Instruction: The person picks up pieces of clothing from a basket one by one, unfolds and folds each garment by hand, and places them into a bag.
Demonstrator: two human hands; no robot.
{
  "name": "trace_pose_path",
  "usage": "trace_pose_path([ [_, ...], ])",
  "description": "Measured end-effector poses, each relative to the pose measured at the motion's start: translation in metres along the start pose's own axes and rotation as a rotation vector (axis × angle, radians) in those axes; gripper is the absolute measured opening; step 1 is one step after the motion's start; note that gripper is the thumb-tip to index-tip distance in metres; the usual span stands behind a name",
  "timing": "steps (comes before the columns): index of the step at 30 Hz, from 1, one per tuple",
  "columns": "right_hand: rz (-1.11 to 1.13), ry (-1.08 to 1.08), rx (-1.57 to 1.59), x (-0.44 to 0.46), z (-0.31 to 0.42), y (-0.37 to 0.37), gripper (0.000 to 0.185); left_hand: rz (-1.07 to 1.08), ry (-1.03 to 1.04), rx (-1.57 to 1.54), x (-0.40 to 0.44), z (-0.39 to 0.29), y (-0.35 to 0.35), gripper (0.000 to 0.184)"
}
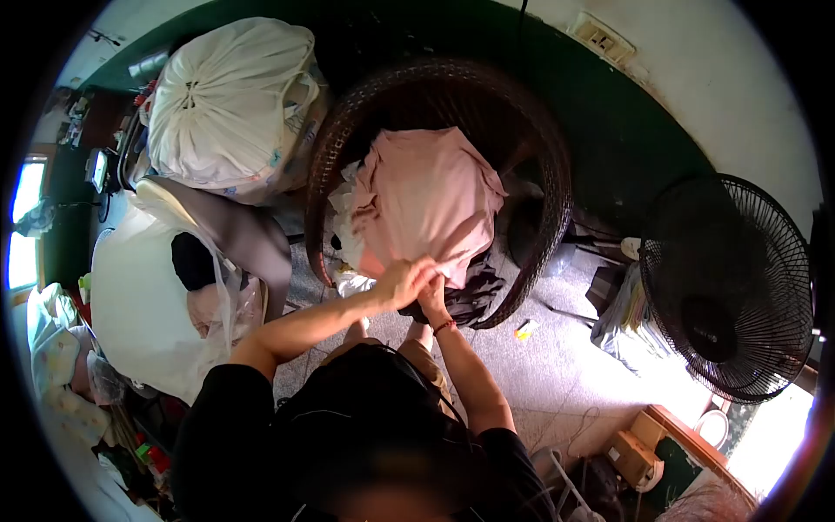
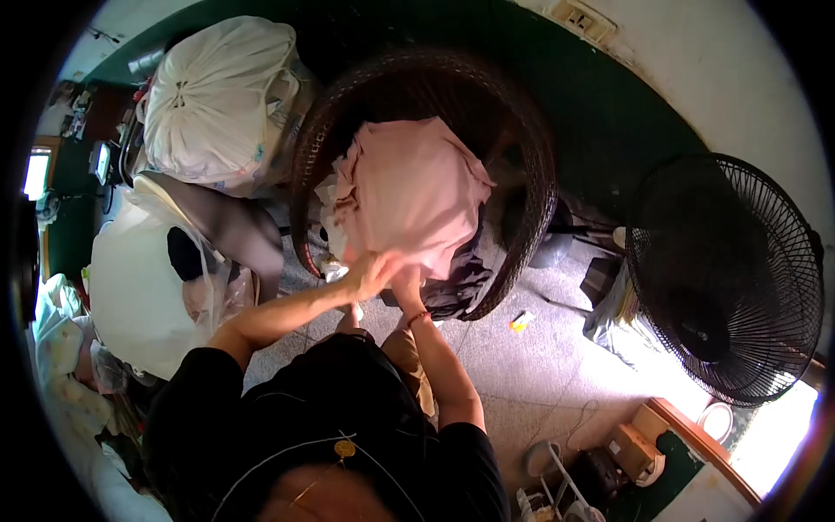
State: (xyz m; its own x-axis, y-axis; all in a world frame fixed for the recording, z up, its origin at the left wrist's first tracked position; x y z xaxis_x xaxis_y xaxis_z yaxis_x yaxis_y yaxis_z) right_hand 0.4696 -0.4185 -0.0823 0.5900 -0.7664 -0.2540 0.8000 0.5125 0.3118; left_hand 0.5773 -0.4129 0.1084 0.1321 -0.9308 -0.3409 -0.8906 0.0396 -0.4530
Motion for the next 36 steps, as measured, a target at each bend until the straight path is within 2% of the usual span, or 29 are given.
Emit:
trace_pose_path([
  [1,-0.009,-0.022,0.021,0.006,0.020,0.007,0.023,-0.013,0.117,-0.153,-0.013,-0.024,-0.006,0.020],
  [3,0.082,0.132,0.042,0.019,0.063,0.013,0.023,0.010,0.374,-0.271,-0.037,-0.068,-0.011,0.020],
  [5,0.155,0.178,0.056,0.024,0.093,0.020,0.024,0.295,0.359,-0.367,-0.063,-0.116,-0.024,0.016],
  [9,0.258,0.209,0.059,0.027,0.122,0.037,0.025,0.480,0.679,-0.749,-0.105,-0.189,-0.038,0.006],
  [11,0.291,0.214,0.059,0.028,0.127,0.047,0.026,0.673,0.768,-0.889,-0.125,-0.214,-0.050,0.006],
  [12,0.305,0.216,0.065,0.027,0.130,0.052,0.026,0.770,0.728,-0.908,-0.135,-0.222,-0.059,0.014],
  [13,0.318,0.221,0.076,0.027,0.132,0.057,0.027,0.860,0.717,-0.860,-0.139,-0.227,-0.070,0.010],
  [15,0.342,0.235,0.092,0.025,0.136,0.066,0.027,0.629,0.713,-0.973,-0.142,-0.219,-0.088,0.016],
  [16,0.349,0.251,0.110,0.025,0.138,0.069,0.028,0.498,0.571,-1.015,-0.137,-0.215,-0.104,0.019],
  [18,0.355,0.282,0.162,0.026,0.144,0.074,0.029,-0.022,0.230,-1.016,-0.117,-0.183,-0.136,0.020],
  [19,0.361,0.306,0.192,0.026,0.147,0.077,0.029,-0.275,0.311,-1.210,-0.097,-0.176,-0.153,0.015],
  [20,0.363,0.330,0.228,0.026,0.151,0.078,0.029,-0.437,0.269,-1.144,-0.089,-0.160,-0.174,0.013],
  [21,0.363,0.357,0.260,0.026,0.155,0.079,0.030,-0.486,0.226,-1.214,-0.076,-0.126,-0.192,0.013],
  [22,0.359,0.385,0.297,0.025,0.160,0.078,0.030,-0.587,0.174,-1.223,-0.068,-0.089,-0.208,0.021],
  [24,0.339,0.440,0.371,0.025,0.173,0.068,0.031,-0.753,0.167,-1.094,-0.065,-0.044,-0.233,0.020],
  [28,0.334,0.378,0.334,0.035,0.232,0.004,0.033,-0.845,-0.069,-1.051,-0.066,0.106,-0.234,0.022],
  [29,0.343,0.332,0.297,0.038,0.252,-0.016,0.034,-0.866,-0.137,-1.057,-0.072,0.118,-0.221,0.024],
  [30,0.196,0.287,0.434,0.047,0.267,-0.037,0.033,-0.913,-0.094,-1.085,-0.071,0.140,-0.207,0.023],
  [31,0.049,0.241,0.571,0.052,0.276,-0.052,0.032,-0.911,-0.187,-1.058,-0.073,0.161,-0.193,0.019],
  [32,0.034,0.150,0.593,0.048,0.297,-0.051,0.031,-0.964,-0.175,-1.028,-0.073,0.175,-0.177,0.018],
  [33,0.022,0.061,0.614,0.042,0.321,-0.045,0.031,-0.938,-0.208,-0.942,-0.079,0.163,-0.163,0.018],
  [34,0.101,0.038,0.617,0.041,0.331,-0.040,0.030,-0.926,-0.388,-0.835,-0.078,0.176,-0.149,0.017],
  [35,0.103,0.027,0.615,0.040,0.339,-0.034,0.030,-0.793,-0.493,-0.613,-0.072,0.188,-0.140,0.019],
  [36,0.124,0.036,0.629,0.038,0.344,-0.023,0.030,-0.770,-0.453,-0.203,-0.068,0.179,-0.135,0.021],
])
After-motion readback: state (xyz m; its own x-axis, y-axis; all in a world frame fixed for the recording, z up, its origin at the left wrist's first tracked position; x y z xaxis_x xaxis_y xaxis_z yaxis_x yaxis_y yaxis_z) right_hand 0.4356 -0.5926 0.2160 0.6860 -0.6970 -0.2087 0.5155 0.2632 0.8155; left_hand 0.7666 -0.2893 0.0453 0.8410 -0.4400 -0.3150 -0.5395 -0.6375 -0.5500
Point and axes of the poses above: each hand's wrist, its own x-axis towards the middle knuckle, its own y-axis out of the palm, z = x × y, the point moved 3 cm from there along x, towards the middle knuckle, and after that the axes turned 1 degree about x, right-handed, at the moved point
